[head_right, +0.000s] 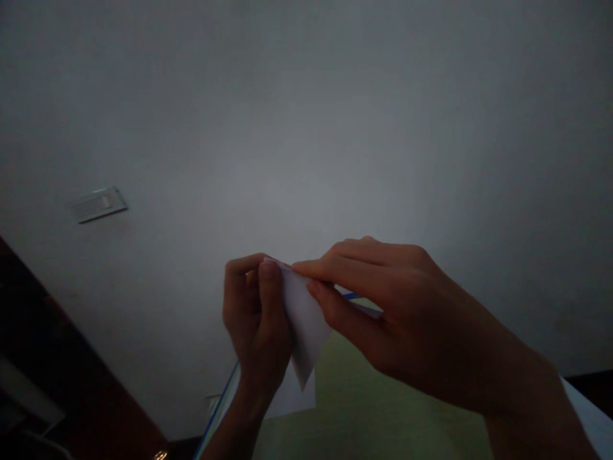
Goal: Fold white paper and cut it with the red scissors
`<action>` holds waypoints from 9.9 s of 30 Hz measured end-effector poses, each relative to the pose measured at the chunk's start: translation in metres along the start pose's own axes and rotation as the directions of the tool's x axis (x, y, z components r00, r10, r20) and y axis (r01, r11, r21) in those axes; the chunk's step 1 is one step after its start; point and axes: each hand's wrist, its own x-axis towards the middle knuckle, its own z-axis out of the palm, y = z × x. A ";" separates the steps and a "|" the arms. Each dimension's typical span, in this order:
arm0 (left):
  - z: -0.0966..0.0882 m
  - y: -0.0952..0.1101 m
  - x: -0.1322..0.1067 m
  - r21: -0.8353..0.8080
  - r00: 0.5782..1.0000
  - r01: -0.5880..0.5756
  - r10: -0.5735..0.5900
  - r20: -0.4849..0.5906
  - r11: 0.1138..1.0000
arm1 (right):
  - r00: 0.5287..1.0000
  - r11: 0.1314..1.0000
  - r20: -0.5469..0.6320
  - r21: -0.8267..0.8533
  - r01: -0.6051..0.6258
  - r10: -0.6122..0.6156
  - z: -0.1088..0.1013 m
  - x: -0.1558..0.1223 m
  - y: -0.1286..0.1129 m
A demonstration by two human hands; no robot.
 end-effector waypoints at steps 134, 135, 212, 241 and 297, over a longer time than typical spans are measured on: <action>-0.020 0.003 0.004 0.030 0.896 0.067 -0.073 0.437 0.997 | 0.956 0.974 -0.193 0.108 -0.201 0.219 0.012 0.002 0.005; -0.020 0.002 0.004 0.018 0.897 0.074 -0.075 0.436 0.997 | 0.954 0.973 -0.200 0.106 -0.205 0.223 0.012 0.003 0.004; -0.027 -0.009 0.008 -0.180 0.958 0.060 -0.006 0.286 0.982 | 0.984 0.999 -0.176 0.005 -0.041 0.041 0.011 0.004 -0.004; -0.036 -0.016 0.019 0.070 0.449 0.630 -0.437 0.780 0.773 | 0.872 0.871 -0.196 0.315 -0.377 0.448 0.018 -0.004 0.047; -0.019 -0.050 0.008 -0.392 0.694 0.699 -0.435 0.574 0.598 | 0.863 0.645 0.265 0.579 -0.500 0.431 0.025 -0.011 0.067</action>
